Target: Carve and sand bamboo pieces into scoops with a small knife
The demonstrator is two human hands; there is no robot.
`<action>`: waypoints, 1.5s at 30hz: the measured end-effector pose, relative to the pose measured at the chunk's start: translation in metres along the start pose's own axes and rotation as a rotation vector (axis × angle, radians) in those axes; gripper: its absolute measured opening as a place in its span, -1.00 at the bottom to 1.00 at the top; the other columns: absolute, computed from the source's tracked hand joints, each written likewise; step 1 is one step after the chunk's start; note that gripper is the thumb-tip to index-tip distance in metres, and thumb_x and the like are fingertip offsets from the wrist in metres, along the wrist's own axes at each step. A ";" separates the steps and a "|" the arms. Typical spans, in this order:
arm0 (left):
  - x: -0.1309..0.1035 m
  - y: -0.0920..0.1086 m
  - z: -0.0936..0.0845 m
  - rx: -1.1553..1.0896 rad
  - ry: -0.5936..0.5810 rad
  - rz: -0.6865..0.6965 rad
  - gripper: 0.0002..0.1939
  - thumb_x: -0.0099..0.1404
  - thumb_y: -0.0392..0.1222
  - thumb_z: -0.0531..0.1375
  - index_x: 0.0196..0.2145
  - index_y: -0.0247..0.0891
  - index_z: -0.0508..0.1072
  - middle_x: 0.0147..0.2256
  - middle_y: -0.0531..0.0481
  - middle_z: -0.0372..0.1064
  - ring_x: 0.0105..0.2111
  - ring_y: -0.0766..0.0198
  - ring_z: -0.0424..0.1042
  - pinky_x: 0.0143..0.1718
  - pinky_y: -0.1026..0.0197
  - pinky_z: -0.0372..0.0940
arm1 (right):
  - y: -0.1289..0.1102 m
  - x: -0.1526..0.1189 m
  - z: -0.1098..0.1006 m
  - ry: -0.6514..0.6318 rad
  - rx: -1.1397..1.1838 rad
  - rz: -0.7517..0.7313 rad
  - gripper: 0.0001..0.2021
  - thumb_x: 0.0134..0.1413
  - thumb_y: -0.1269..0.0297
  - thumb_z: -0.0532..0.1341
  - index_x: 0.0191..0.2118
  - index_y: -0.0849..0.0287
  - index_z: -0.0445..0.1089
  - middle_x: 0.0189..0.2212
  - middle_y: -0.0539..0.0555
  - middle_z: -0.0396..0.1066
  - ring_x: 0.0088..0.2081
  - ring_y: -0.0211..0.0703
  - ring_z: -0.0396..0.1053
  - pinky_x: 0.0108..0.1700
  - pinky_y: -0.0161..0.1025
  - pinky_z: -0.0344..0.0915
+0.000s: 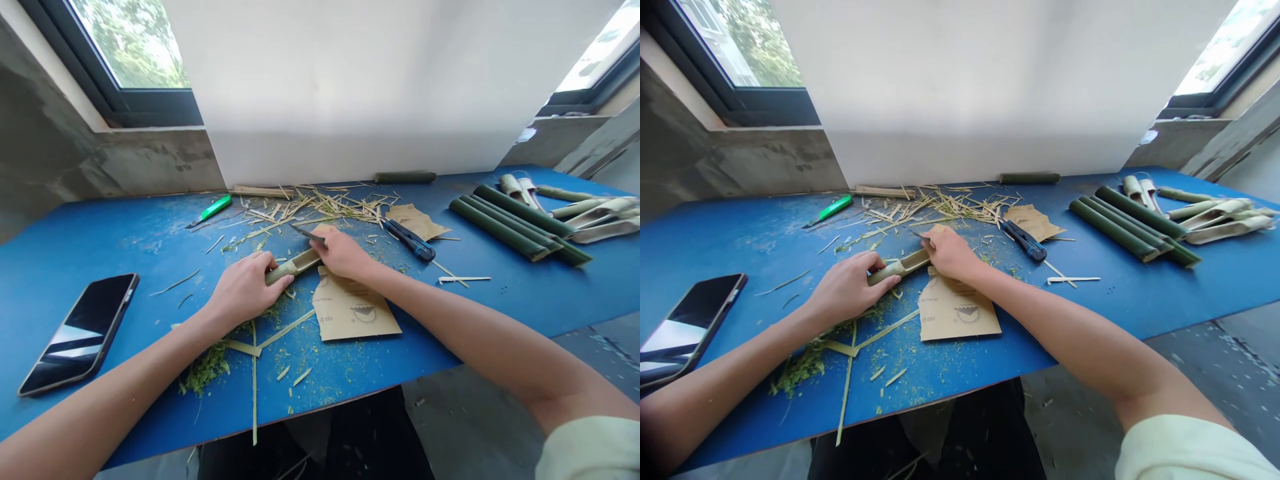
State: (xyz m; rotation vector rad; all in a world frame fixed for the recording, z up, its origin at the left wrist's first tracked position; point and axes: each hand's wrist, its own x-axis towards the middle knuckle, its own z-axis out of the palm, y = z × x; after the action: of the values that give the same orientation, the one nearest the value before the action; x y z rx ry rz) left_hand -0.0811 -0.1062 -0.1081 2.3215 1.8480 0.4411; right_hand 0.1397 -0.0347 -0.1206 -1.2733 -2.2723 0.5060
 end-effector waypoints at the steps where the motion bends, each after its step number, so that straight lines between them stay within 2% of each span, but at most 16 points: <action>1: 0.000 0.000 0.000 -0.003 -0.002 0.000 -0.67 0.40 0.15 0.22 -0.28 -0.17 0.37 -0.25 -0.08 0.50 -0.27 0.03 0.45 -0.32 0.11 0.12 | -0.002 -0.001 0.002 -0.016 0.050 -0.083 -0.74 0.47 0.22 0.09 -0.14 0.16 0.51 -0.11 0.19 0.56 -0.10 -0.02 0.44 0.01 -0.13 0.31; 3: 0.000 0.000 0.000 -0.005 -0.002 -0.003 -0.68 0.40 0.14 0.22 -0.27 -0.17 0.38 -0.25 -0.09 0.51 -0.26 0.02 0.46 -0.31 0.10 0.13 | -0.005 -0.002 0.003 -0.076 0.175 -0.154 -0.75 0.46 0.15 0.10 -0.13 0.12 0.50 -0.10 0.13 0.57 -0.09 -0.05 0.45 0.01 -0.14 0.34; 5: 0.001 0.000 0.000 -0.009 0.000 -0.014 -0.67 0.40 0.16 0.21 -0.26 -0.17 0.39 -0.24 -0.09 0.51 -0.26 0.02 0.45 -0.32 0.10 0.13 | -0.002 0.000 0.001 -0.093 0.216 -0.029 -0.70 0.45 0.04 0.13 -0.16 0.11 0.50 -0.18 0.13 0.59 -0.18 -0.04 0.47 -0.09 -0.15 0.36; 9: 0.002 -0.001 0.000 -0.048 -0.011 -0.030 -0.63 0.39 0.22 0.21 -0.27 -0.17 0.40 -0.27 -0.08 0.50 -0.31 0.05 0.43 -0.35 0.11 0.12 | 0.013 0.005 -0.009 0.027 0.018 0.234 -0.64 0.43 0.04 0.14 -0.30 0.16 0.49 -0.37 0.21 0.54 -0.32 0.01 0.42 -0.22 -0.12 0.30; 11: 0.002 -0.002 0.000 -0.051 -0.013 -0.027 -0.63 0.38 0.21 0.21 -0.28 -0.16 0.39 -0.28 -0.08 0.50 -0.31 0.05 0.42 -0.35 0.12 0.12 | 0.013 0.001 -0.008 0.034 0.031 0.179 -0.67 0.43 0.05 0.14 -0.24 0.16 0.50 -0.36 0.18 0.55 -0.32 -0.02 0.42 -0.21 -0.14 0.30; 14: 0.001 -0.003 0.000 -0.043 -0.013 -0.025 -0.65 0.38 0.20 0.21 -0.28 -0.16 0.39 -0.27 -0.08 0.50 -0.30 0.04 0.43 -0.35 0.12 0.10 | 0.004 -0.007 -0.003 -0.058 0.193 -0.024 -0.73 0.43 0.06 0.14 -0.09 0.09 0.51 -0.20 0.08 0.60 -0.21 -0.07 0.47 -0.13 -0.18 0.33; 15: 0.000 -0.003 0.000 -0.041 -0.010 -0.022 -0.65 0.38 0.20 0.20 -0.28 -0.16 0.39 -0.27 -0.09 0.50 -0.29 0.03 0.43 -0.35 0.12 0.10 | 0.002 -0.008 -0.003 -0.082 0.229 -0.040 -0.72 0.43 0.05 0.15 -0.08 0.08 0.52 -0.18 0.08 0.61 -0.18 -0.06 0.48 -0.11 -0.18 0.34; 20: 0.001 -0.003 0.001 -0.030 0.002 -0.006 -0.64 0.39 0.21 0.19 -0.28 -0.16 0.39 -0.28 -0.08 0.50 -0.30 0.04 0.42 -0.34 0.12 0.11 | 0.002 -0.005 -0.006 -0.017 0.101 0.187 -0.70 0.43 0.06 0.16 -0.14 0.16 0.54 -0.24 0.18 0.60 -0.22 0.00 0.48 -0.13 -0.13 0.33; 25: 0.001 -0.002 0.000 -0.039 -0.007 -0.012 -0.64 0.39 0.19 0.20 -0.29 -0.16 0.39 -0.28 -0.09 0.50 -0.31 0.04 0.44 -0.35 0.12 0.10 | -0.002 -0.009 -0.001 -0.079 0.205 -0.030 -0.72 0.43 0.06 0.16 0.01 0.07 0.52 -0.14 0.10 0.62 -0.21 -0.06 0.49 -0.11 -0.17 0.36; 29: 0.001 -0.003 0.000 -0.044 0.007 -0.003 -0.63 0.39 0.22 0.20 -0.27 -0.17 0.41 -0.27 -0.10 0.52 -0.30 0.04 0.45 -0.35 0.12 0.13 | 0.008 -0.002 -0.004 -0.009 0.028 0.170 -0.68 0.43 0.07 0.16 -0.09 0.19 0.56 -0.25 0.21 0.61 -0.28 -0.01 0.47 -0.15 -0.13 0.35; 30: 0.002 -0.003 0.000 -0.051 0.005 -0.007 -0.63 0.39 0.21 0.20 -0.27 -0.17 0.42 -0.27 -0.10 0.52 -0.30 0.04 0.45 -0.35 0.12 0.14 | 0.009 -0.001 -0.004 0.015 -0.003 0.162 -0.69 0.44 0.11 0.15 -0.10 0.21 0.56 -0.22 0.23 0.61 -0.25 0.00 0.48 -0.12 -0.11 0.35; 34: 0.003 -0.004 -0.001 -0.092 -0.020 -0.042 -0.62 0.36 0.21 0.21 -0.29 -0.18 0.44 -0.29 -0.10 0.54 -0.30 0.04 0.46 -0.36 0.12 0.14 | 0.008 -0.005 0.002 -0.027 0.133 -0.195 -0.72 0.45 0.19 0.12 0.03 0.12 0.56 0.03 0.18 0.59 0.02 0.00 0.49 0.10 -0.10 0.34; 35: 0.004 -0.005 -0.001 -0.098 -0.022 -0.046 -0.61 0.37 0.22 0.20 -0.30 -0.18 0.44 -0.29 -0.10 0.54 -0.30 0.04 0.46 -0.36 0.12 0.14 | 0.007 -0.005 0.002 -0.051 0.173 -0.204 -0.71 0.46 0.15 0.13 0.03 0.10 0.56 0.02 0.16 0.59 0.01 -0.01 0.50 0.09 -0.11 0.35; 39: 0.004 -0.005 -0.003 -0.074 -0.015 -0.027 -0.57 0.39 0.27 0.16 -0.28 -0.18 0.47 -0.28 -0.12 0.55 -0.31 0.04 0.47 -0.36 0.11 0.15 | 0.006 -0.002 0.000 -0.010 0.105 0.172 -0.61 0.46 0.00 0.13 -0.15 0.17 0.58 -0.32 0.17 0.58 -0.29 0.00 0.48 -0.15 -0.11 0.36; 40: 0.004 -0.005 -0.003 -0.065 -0.012 -0.022 -0.57 0.39 0.27 0.16 -0.27 -0.18 0.47 -0.28 -0.12 0.56 -0.30 0.03 0.47 -0.36 0.11 0.14 | 0.005 -0.002 0.000 0.008 0.081 0.207 -0.62 0.46 0.01 0.13 -0.17 0.18 0.57 -0.35 0.16 0.57 -0.31 -0.01 0.47 -0.17 -0.12 0.35; 45: 0.004 -0.005 -0.003 -0.061 -0.013 -0.035 -0.58 0.38 0.25 0.15 -0.29 -0.18 0.48 -0.26 -0.13 0.57 -0.30 0.02 0.47 -0.34 0.10 0.14 | -0.003 -0.010 0.004 -0.047 0.224 -0.116 -0.71 0.47 0.12 0.11 0.01 0.10 0.54 -0.10 0.13 0.61 -0.13 -0.05 0.50 -0.04 -0.16 0.36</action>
State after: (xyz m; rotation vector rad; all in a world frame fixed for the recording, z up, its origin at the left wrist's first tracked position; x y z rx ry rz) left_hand -0.0858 -0.1011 -0.1065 2.2440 1.8396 0.4697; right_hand 0.1398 -0.0447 -0.1249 -1.0241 -2.2378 0.7321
